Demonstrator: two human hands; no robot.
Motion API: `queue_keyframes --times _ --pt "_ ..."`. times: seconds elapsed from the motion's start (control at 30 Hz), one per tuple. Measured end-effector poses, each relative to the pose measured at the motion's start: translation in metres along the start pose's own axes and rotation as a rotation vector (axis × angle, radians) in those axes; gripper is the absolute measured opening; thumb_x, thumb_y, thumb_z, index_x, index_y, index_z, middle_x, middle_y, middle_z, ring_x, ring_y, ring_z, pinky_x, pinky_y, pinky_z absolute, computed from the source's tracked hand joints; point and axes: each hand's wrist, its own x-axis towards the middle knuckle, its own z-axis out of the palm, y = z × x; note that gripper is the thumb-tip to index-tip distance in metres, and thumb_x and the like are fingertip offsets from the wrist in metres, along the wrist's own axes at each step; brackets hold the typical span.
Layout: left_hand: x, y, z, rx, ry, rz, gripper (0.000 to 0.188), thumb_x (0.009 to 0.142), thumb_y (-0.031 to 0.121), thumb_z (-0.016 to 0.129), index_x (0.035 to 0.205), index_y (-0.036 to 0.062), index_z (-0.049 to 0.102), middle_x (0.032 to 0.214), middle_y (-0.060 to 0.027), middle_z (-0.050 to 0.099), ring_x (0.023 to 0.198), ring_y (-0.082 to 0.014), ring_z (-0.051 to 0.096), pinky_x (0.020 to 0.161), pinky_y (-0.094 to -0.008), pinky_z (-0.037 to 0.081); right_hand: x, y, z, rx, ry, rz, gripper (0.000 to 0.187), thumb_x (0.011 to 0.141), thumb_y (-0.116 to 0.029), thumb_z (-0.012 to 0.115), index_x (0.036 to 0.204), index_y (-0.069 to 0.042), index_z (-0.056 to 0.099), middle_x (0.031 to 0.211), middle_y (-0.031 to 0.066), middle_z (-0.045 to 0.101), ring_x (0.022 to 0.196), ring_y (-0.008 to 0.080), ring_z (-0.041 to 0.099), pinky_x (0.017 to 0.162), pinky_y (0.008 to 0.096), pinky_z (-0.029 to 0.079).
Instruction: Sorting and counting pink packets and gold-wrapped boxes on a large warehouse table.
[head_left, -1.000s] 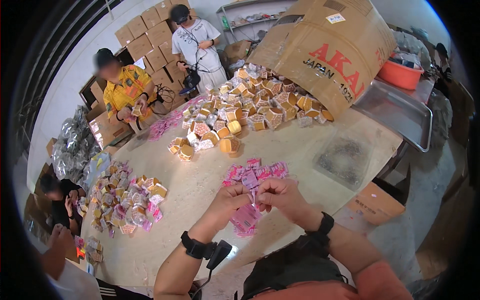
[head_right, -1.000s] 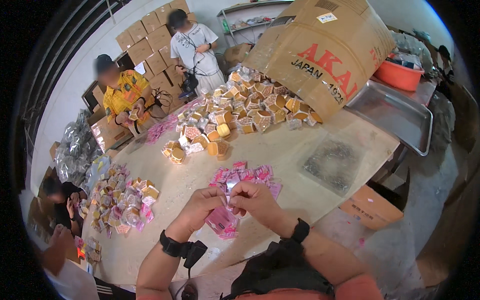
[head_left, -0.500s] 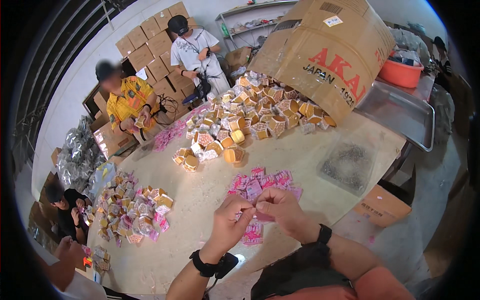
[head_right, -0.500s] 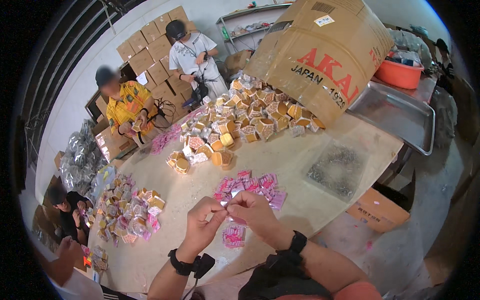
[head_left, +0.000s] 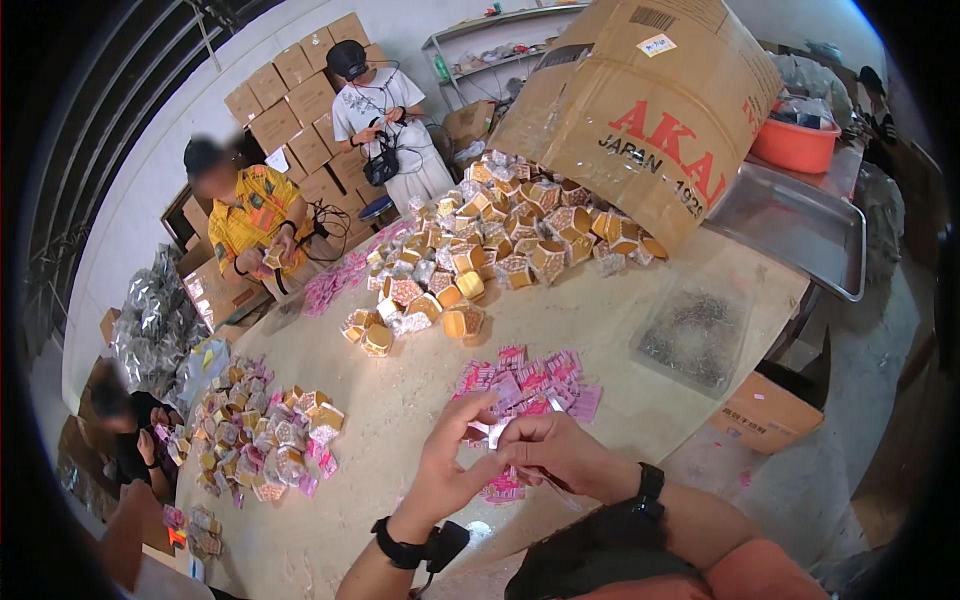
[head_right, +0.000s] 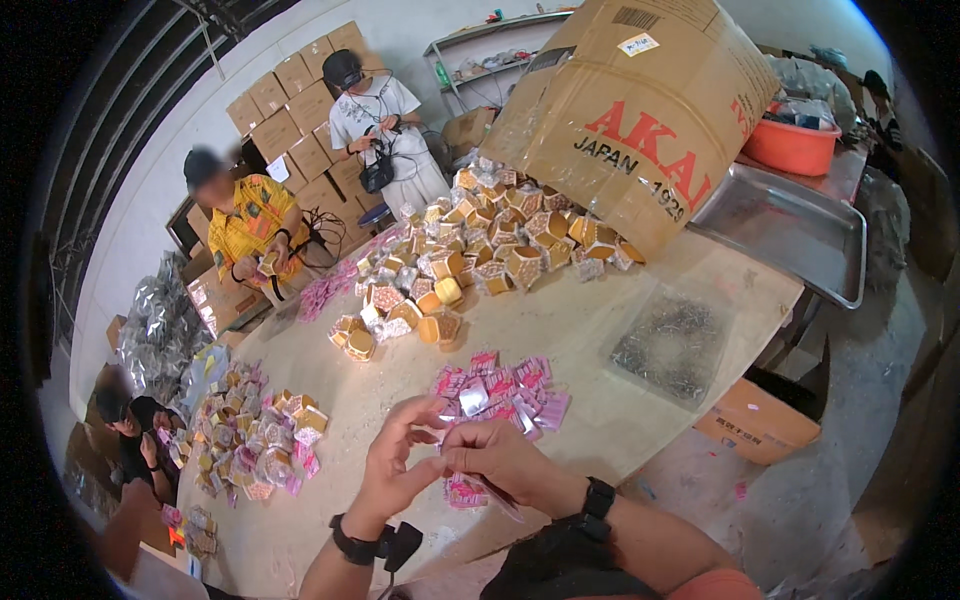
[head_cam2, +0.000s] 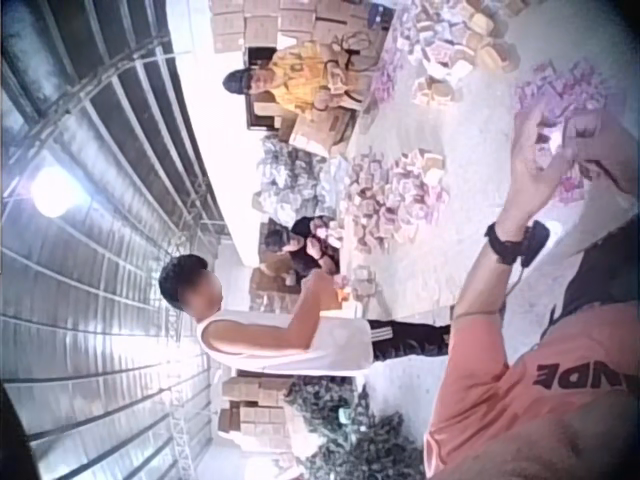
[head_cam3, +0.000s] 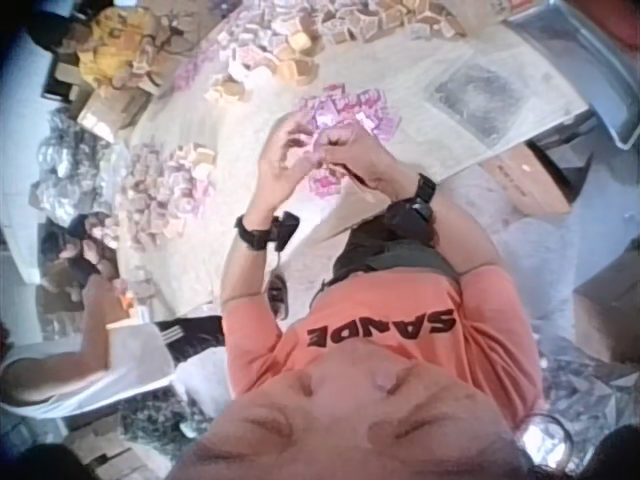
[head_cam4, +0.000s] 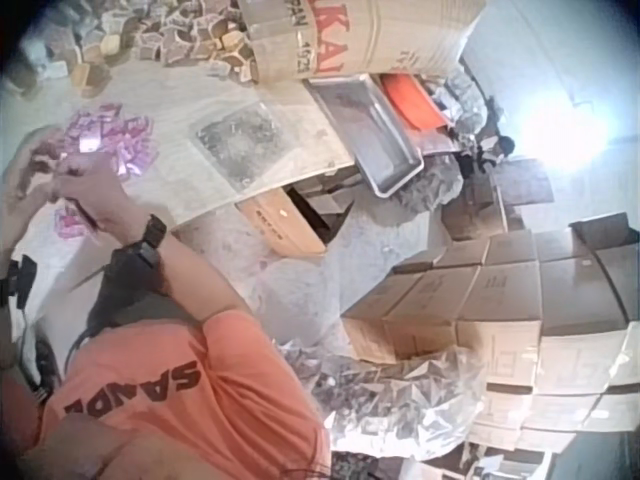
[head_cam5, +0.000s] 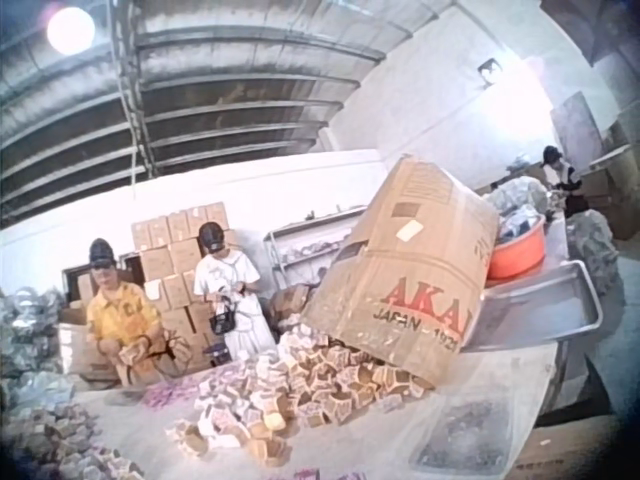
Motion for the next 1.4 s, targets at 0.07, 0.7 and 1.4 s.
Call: queue_keyframes --times 0.07,0.7,1.4 --pt "0.003 0.004 -0.013 -0.126 -0.254 -0.133 0.041 0.078 0.003 0.067 0.117 0.0047 0.056 0.115 -0.0113 0.058 0.100 -0.0188 0.056 0.083 -0.0309 0.046 -0.004 -0.003 -0.002 -0.032 -0.045 0.047 0.013 0.087 -0.013 0.064 0.084 -0.001 0.063 0.069 0.0012 0.058 0.054 0.0056 0.048 0.048 0.0201 0.037" --pt "-0.010 0.000 -0.008 0.254 -0.178 -0.126 0.008 0.082 0.001 0.065 0.077 0.0013 0.058 0.068 -0.0032 0.059 0.061 -0.0085 0.055 0.057 -0.0221 0.044 -0.006 -0.006 0.007 -0.149 0.015 0.111 0.008 0.088 -0.007 0.058 0.094 -0.004 0.054 0.079 0.0048 0.058 0.066 0.0094 0.054 0.056 0.0243 0.042" --pt "0.059 -0.070 -0.009 -0.162 -0.069 -0.430 0.009 0.090 0.010 0.057 0.088 0.0013 0.058 0.071 -0.0020 0.057 0.064 -0.0079 0.053 0.058 -0.0219 0.043 0.013 -0.010 -0.040 -0.973 0.385 -0.492 0.009 0.086 -0.009 0.057 0.091 -0.003 0.062 0.079 0.0102 0.062 0.070 0.0209 0.061 0.060 0.0315 0.048"
